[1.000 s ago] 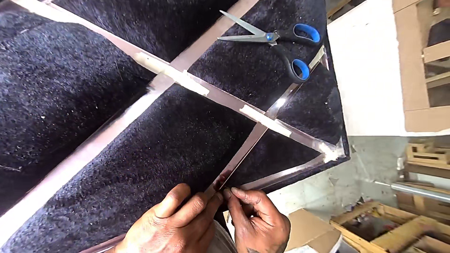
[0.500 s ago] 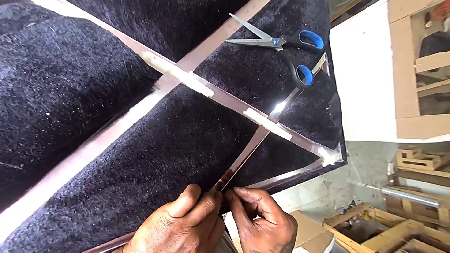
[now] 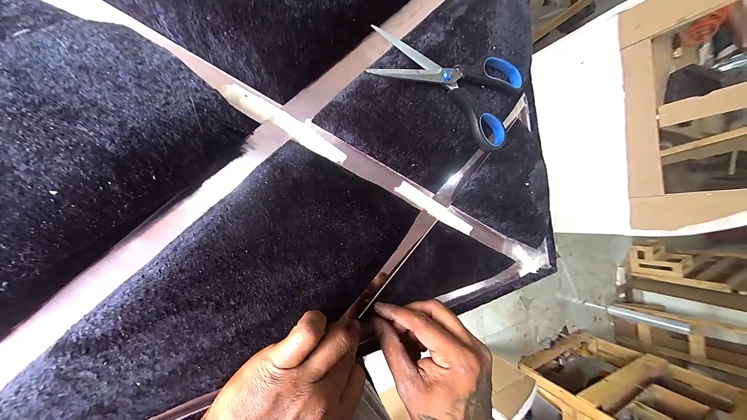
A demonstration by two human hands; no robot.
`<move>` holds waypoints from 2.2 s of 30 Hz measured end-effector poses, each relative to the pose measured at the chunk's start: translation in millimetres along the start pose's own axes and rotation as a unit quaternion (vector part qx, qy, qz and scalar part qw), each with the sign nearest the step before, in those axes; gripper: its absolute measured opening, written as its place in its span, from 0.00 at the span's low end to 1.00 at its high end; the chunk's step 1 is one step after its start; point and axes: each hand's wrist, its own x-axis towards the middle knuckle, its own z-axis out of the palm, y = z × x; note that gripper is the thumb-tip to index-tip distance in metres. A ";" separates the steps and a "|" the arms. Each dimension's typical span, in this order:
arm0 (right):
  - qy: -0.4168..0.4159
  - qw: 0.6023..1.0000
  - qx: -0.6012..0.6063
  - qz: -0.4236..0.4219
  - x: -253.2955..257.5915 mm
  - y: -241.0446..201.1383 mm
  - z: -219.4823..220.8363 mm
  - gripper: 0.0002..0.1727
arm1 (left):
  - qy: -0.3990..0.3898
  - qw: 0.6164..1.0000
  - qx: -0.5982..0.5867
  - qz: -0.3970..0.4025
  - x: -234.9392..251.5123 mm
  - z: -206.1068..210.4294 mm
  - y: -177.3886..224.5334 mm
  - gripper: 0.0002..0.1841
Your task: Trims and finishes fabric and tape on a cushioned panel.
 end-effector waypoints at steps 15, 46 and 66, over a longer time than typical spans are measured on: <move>-0.039 0.999 -0.024 -0.029 7.3 4.9 1.4 0.07 | -0.013 1.000 -0.003 -0.023 -3.1 -3.7 5.5 0.17; -0.031 0.999 0.002 -0.016 4.6 6.5 5.9 0.04 | 0.046 0.991 -0.071 -0.099 -28.6 0.0 11.9 0.13; 0.004 1.000 -0.003 0.018 -0.1 2.0 10.4 0.03 | 0.064 0.996 -0.023 -0.049 -14.9 11.7 14.5 0.16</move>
